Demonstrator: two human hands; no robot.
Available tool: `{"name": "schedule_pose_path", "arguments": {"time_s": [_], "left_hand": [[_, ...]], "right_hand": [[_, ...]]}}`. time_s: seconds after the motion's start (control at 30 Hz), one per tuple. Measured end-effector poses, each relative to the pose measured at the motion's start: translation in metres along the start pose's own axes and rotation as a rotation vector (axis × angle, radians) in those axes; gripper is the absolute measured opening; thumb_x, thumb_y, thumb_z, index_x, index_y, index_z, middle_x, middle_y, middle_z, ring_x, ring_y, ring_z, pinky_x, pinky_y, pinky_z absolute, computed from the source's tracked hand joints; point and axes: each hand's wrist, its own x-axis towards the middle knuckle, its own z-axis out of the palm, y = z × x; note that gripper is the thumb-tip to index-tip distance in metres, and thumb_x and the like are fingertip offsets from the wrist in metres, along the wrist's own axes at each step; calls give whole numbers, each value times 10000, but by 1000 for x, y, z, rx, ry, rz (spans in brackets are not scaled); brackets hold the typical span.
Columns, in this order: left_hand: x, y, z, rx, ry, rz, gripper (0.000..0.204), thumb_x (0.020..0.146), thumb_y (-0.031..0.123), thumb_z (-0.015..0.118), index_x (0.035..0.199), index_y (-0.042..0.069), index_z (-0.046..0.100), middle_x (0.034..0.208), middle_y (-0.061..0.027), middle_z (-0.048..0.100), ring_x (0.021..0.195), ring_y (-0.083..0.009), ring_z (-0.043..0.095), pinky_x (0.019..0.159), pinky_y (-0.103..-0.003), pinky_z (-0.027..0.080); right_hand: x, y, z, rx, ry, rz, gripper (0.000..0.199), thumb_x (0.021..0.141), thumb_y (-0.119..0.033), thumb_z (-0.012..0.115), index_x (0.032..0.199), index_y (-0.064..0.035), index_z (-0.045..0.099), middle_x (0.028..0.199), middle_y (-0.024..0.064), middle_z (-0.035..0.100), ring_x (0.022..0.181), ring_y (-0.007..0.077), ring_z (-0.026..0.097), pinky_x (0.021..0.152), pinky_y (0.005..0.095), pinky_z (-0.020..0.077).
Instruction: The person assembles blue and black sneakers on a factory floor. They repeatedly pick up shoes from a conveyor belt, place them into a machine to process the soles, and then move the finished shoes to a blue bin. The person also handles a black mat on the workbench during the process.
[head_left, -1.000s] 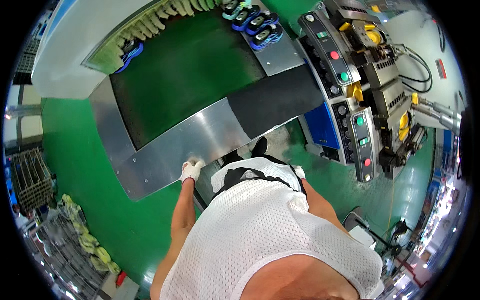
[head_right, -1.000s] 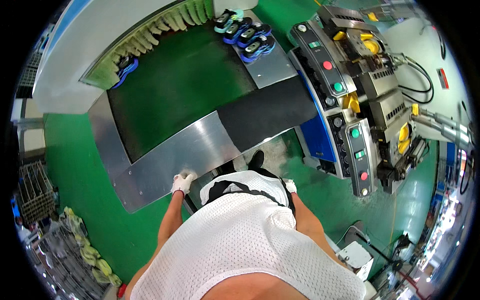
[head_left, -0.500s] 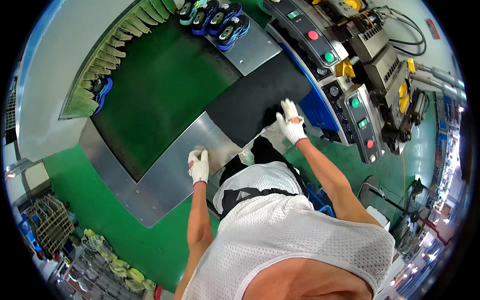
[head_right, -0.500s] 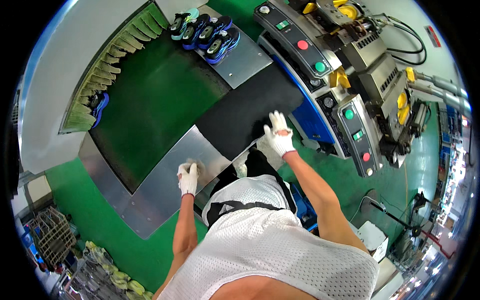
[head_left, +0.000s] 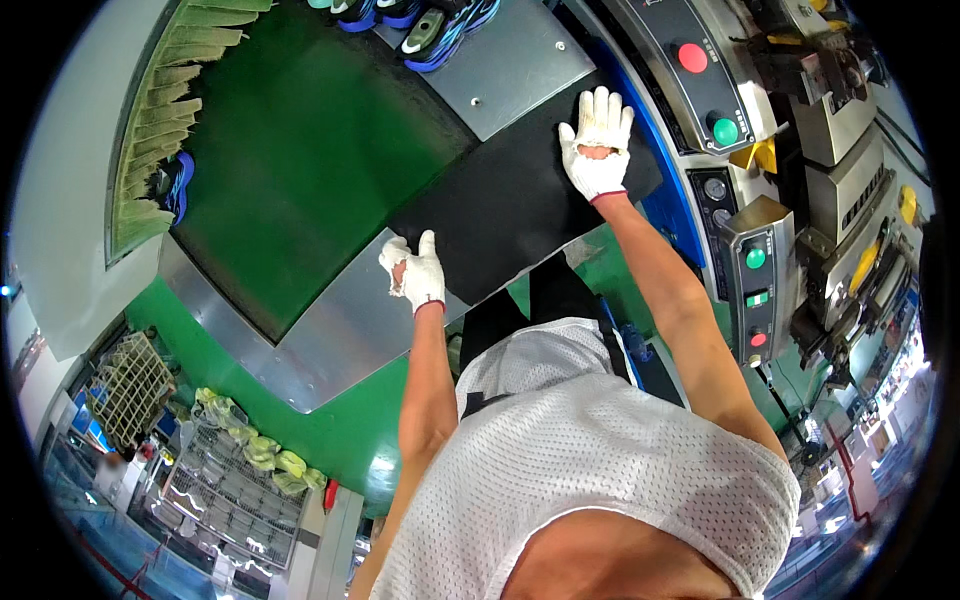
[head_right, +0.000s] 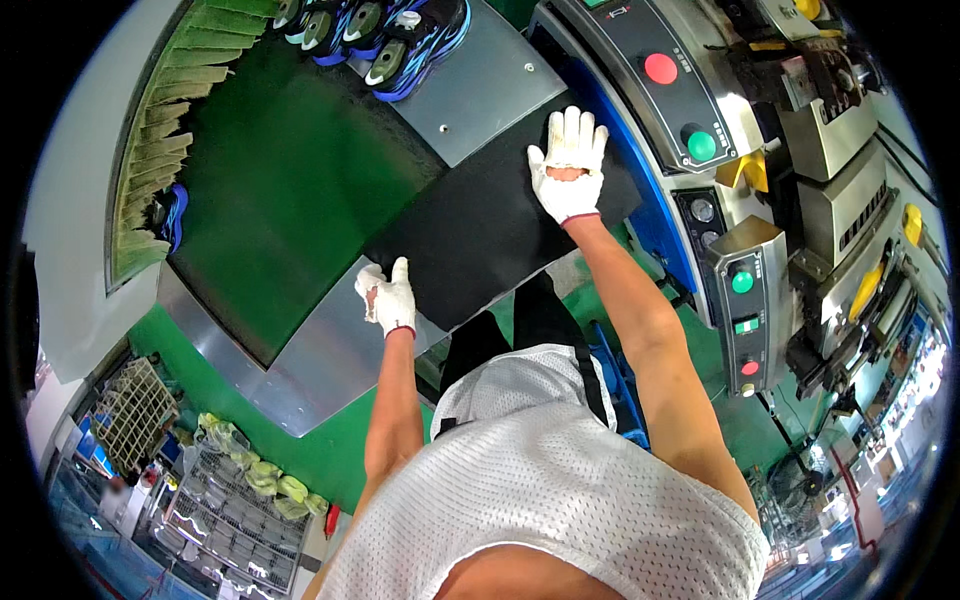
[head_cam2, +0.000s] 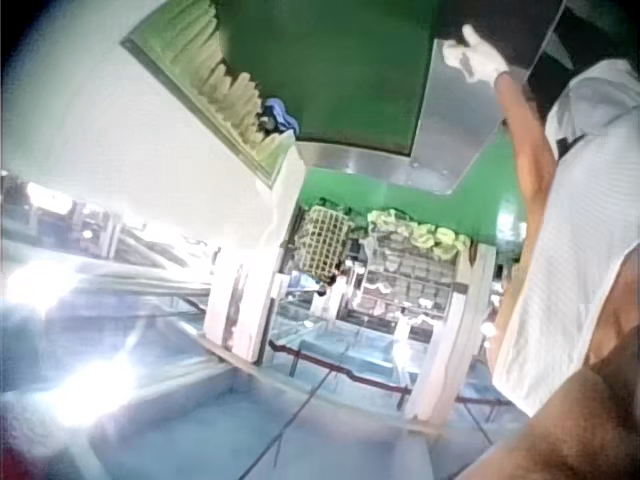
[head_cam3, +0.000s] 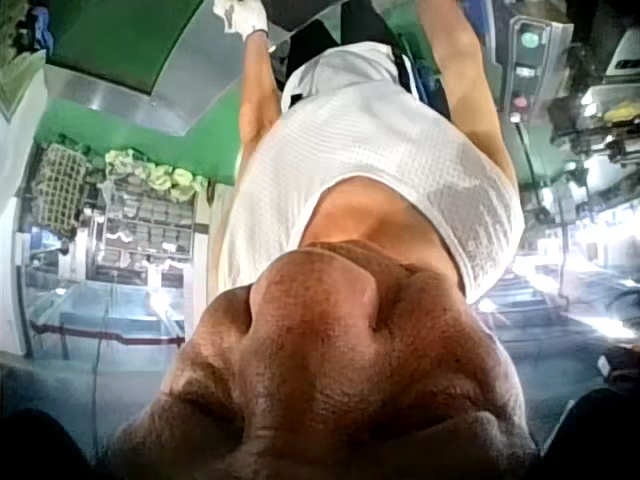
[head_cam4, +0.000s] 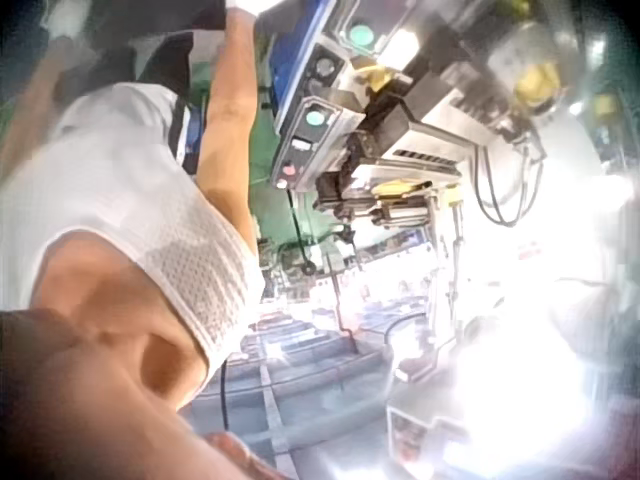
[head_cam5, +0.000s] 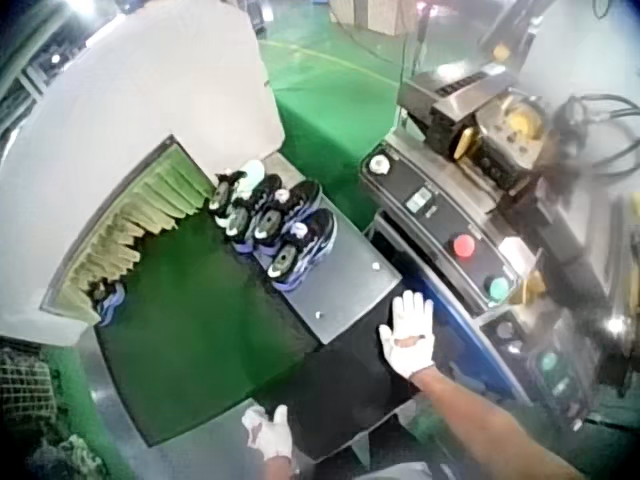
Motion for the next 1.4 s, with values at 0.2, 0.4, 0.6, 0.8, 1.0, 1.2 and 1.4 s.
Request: {"name": "schedule_pose_path", "arguments": {"time_s": [0.2, 0.4, 0.6, 0.8, 1.0, 1.2, 1.4], "left_hand": [[-3, 9, -7, 62, -27, -14, 470, 841, 324, 828, 1099, -25, 649, 1117, -200, 629, 1046, -384, 629, 919, -451, 500], [-16, -17, 9, -337, -16, -53, 675, 858, 256, 819, 1401, 3, 507, 1349, -246, 619, 1249, -363, 611, 1003, -443, 487], [-10, 0, -16, 72, -82, -23, 554, 968, 502, 609, 1302, 61, 581, 1140, -253, 704, 1052, -477, 664, 904, -519, 510], [2, -18, -8, -80, -83, 68, 411, 1036, 412, 541, 1201, 44, 624, 1038, -279, 705, 975, -493, 668, 828, -539, 522], [23, -64, -24, -85, 51, 127, 402, 1029, 422, 560, 1136, 54, 680, 1028, -262, 713, 937, -479, 682, 796, -535, 531], [47, -193, -85, 17, 84, -42, 432, 1021, 457, 552, 1180, 74, 674, 1110, -230, 708, 1021, -467, 670, 859, -524, 517], [67, -342, -143, 134, 147, -172, 425, 1019, 472, 561, 1184, 98, 677, 1114, -183, 723, 1030, -439, 677, 911, -578, 482]], "right_hand": [[15, 2, -22, 100, -98, 9, 691, 908, -403, 637, 1438, 9, 471, 1479, 242, 431, 1395, 448, 372, 1178, 600, 254], [13, 5, -19, 56, -37, -64, 704, 912, -445, 626, 1424, 18, 487, 1454, 242, 441, 1362, 439, 388, 1154, 597, 275], [24, -9, -41, 3, -138, -63, 691, 889, -489, 643, 1335, 27, 532, 1361, 228, 486, 1287, 430, 444, 1102, 572, 331], [11, -9, -16, -142, -42, -69, 701, 901, -439, 668, 1400, 22, 499, 1439, 226, 488, 1345, 425, 437, 1133, 556, 320], [1, -58, -20, -135, -106, -85, 706, 905, -409, 660, 1415, 50, 490, 1457, 256, 473, 1361, 450, 413, 1173, 570, 254], [-41, -204, -36, -12, -254, -128, 675, 909, -460, 602, 1366, 29, 513, 1498, 250, 441, 1421, 456, 356, 1206, 613, 177], [-113, -338, -64, 188, -292, -372, 614, 829, -369, 699, 1299, -6, 545, 1388, 217, 471, 1342, 417, 389, 1146, 612, 230]]}}
